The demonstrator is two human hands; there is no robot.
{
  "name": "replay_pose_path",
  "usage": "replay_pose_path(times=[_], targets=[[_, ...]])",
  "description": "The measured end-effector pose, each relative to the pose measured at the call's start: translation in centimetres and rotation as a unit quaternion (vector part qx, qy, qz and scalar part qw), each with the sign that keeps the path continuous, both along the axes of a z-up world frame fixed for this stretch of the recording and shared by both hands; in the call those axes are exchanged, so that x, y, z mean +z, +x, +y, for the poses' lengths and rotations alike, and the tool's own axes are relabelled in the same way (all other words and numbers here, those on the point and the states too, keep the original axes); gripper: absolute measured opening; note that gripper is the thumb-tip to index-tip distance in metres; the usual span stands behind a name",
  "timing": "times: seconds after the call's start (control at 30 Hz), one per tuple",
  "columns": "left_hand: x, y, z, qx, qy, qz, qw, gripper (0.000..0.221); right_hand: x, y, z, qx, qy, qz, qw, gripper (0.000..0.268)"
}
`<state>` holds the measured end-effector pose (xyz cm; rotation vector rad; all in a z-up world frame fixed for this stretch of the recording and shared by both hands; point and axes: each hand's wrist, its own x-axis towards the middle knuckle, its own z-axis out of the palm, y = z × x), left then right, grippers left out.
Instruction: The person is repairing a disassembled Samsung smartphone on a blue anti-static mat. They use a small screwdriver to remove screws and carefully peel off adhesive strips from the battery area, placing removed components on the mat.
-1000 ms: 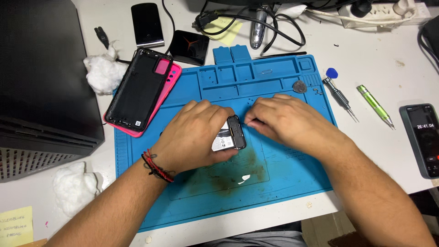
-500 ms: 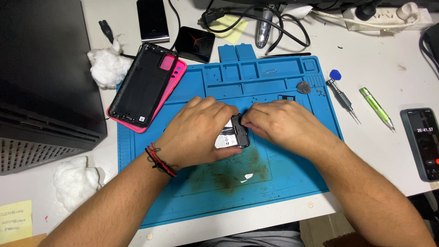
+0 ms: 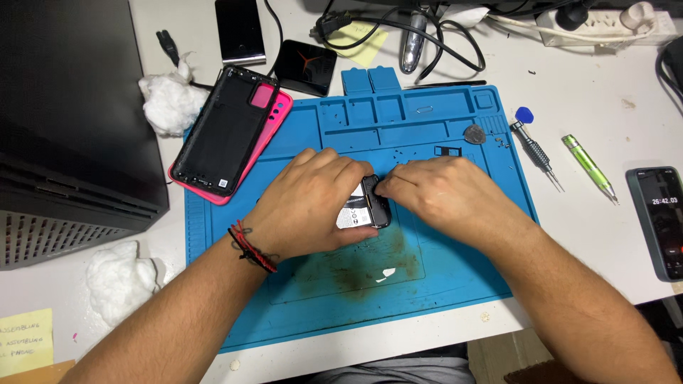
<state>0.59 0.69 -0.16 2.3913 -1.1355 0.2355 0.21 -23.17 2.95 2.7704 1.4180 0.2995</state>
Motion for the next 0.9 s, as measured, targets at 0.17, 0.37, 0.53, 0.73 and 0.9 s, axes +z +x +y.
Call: replay_pose_path(times=[0.17, 0.37, 0.53, 0.73, 0.9], targets=[[0.0, 0.0, 0.0, -0.002, 0.000, 0.001, 1.000, 0.074, 0.3, 0.3, -0.2, -0.018, 0.047, 0.041, 0.998, 0.001], [0.3, 0.0, 0.1, -0.004, -0.007, -0.007, 1.000, 0.075, 2.5, 0.9, -1.5, -0.129, 0.069, 0.078, 0.986, 0.009], [0.4, 0.0, 0.1, -0.006, -0.003, -0.007, 1.000, 0.077, 2.1, 1.2, -1.7, -0.206, 0.039, 0.144, 0.967, 0.019], [0.1, 0.1, 0.1, -0.004, -0.014, -0.007, 1.000, 0.065, 1.8, 1.0, -1.0, -0.227, -0.015, 0.147, 0.963, 0.009], [-0.4, 0.3, -0.1, 0.015, -0.024, -0.040, 0.999, 0.037, 0.3, 2.1, -2.1, -0.185, 0.242, 0.273, 0.913, 0.010]])
